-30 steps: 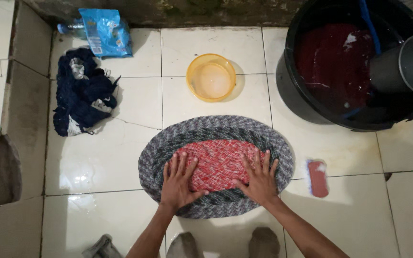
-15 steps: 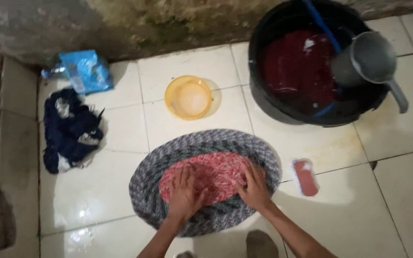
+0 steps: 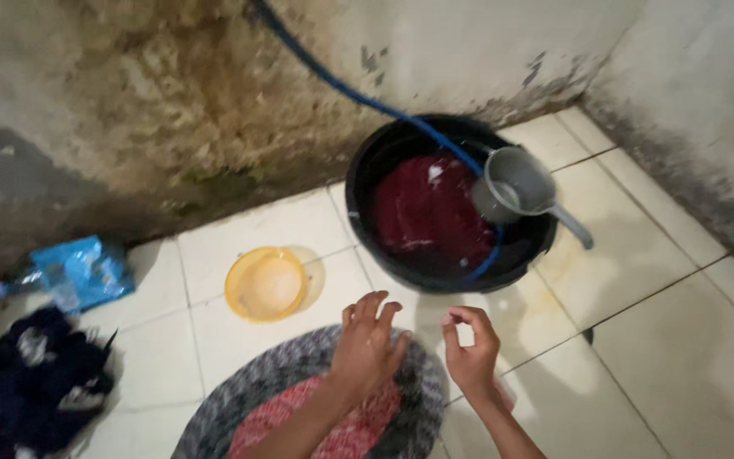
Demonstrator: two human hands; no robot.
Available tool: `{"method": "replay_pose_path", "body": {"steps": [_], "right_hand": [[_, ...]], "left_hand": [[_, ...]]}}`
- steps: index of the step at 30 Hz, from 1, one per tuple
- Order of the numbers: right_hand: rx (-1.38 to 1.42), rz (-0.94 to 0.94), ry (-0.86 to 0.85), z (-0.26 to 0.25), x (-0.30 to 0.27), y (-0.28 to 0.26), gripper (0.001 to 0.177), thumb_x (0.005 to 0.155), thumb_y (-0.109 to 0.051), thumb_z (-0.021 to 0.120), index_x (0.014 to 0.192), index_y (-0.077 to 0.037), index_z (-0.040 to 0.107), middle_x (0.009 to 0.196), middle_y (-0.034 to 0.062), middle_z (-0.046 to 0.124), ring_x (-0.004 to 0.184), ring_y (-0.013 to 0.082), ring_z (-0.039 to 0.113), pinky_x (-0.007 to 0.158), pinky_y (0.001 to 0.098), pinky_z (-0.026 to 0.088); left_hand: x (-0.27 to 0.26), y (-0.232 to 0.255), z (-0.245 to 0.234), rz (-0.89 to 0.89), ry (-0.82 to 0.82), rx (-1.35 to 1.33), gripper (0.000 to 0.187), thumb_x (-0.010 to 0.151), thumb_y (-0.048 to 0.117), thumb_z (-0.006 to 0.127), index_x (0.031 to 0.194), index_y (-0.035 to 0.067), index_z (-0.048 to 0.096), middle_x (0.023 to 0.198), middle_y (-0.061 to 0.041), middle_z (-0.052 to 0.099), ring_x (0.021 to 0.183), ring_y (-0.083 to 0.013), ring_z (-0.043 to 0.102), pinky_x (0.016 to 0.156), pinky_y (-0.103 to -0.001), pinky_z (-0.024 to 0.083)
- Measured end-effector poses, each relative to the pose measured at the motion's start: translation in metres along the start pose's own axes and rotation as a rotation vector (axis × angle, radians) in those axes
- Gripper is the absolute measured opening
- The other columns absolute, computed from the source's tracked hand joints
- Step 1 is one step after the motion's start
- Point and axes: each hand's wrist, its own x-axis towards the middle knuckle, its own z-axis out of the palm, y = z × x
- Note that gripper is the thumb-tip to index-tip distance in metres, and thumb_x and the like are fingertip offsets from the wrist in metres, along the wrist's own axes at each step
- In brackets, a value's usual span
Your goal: The person washes a mat by hand, applying soap and scrubbing it while it lies on the floor, using water from a bucket and a small handheld container.
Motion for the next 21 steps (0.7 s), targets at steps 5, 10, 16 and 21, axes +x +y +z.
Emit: {"method": "replay_pose_path", "body": {"steps": [5, 10, 16, 21], "right_hand": [[-0.009, 0.178, 0.216, -0.025, 0.035, 0.02, 0.012, 0.092, -0.011, 0.075, 0.099, -0.002, 0.072, 0.089, 0.0075, 0.072, 0.085, 0.0165, 0.064, 0.082, 0.0284, 0.052], [-0.104, 0.124, 0.318, -0.052, 0.073, 0.053, 0.011, 0.092, -0.012, 0.075, 0.096, -0.003, 0.071, 0.088, 0.0066, 0.071, 0.081, 0.0172, 0.065, 0.078, 0.0297, 0.052], [-0.343, 0.109, 0.362, -0.077, 0.139, 0.101, 0.015, 0.091, -0.02, 0.075, 0.093, -0.006, 0.072, 0.1, 0.0098, 0.07, 0.105, 0.0293, 0.06, 0.093, 0.0422, 0.047], [-0.554, 0.028, 0.348, -0.083, 0.18, 0.159, 0.031, 0.091, -0.031, 0.076, 0.109, -0.007, 0.068, 0.125, 0.0224, 0.061, 0.127, 0.0398, 0.05, 0.111, 0.0535, 0.037]], "left_hand": [[0.066, 0.029, 0.042, 0.016, 0.06, -0.129, 0.043, 0.084, 0.021, 0.076, 0.12, 0.003, 0.062, 0.126, -0.021, 0.058, 0.123, -0.0391, 0.052, 0.102, -0.052, 0.039], [0.121, 0.055, 0.107, -0.095, -0.019, -0.246, 0.04, 0.085, 0.024, 0.075, 0.117, 0.004, 0.064, 0.121, -0.018, 0.063, 0.119, -0.037, 0.054, 0.099, -0.051, 0.039], [0.159, 0.052, 0.182, -0.261, -0.049, -0.271, 0.04, 0.088, 0.032, 0.073, 0.117, 0.006, 0.065, 0.119, -0.018, 0.065, 0.117, -0.0377, 0.057, 0.098, -0.052, 0.039], [0.16, 0.05, 0.2, -0.429, -0.046, -0.076, 0.038, 0.091, 0.041, 0.068, 0.114, 0.012, 0.066, 0.113, -0.013, 0.07, 0.112, -0.034, 0.063, 0.096, -0.052, 0.045]]}}
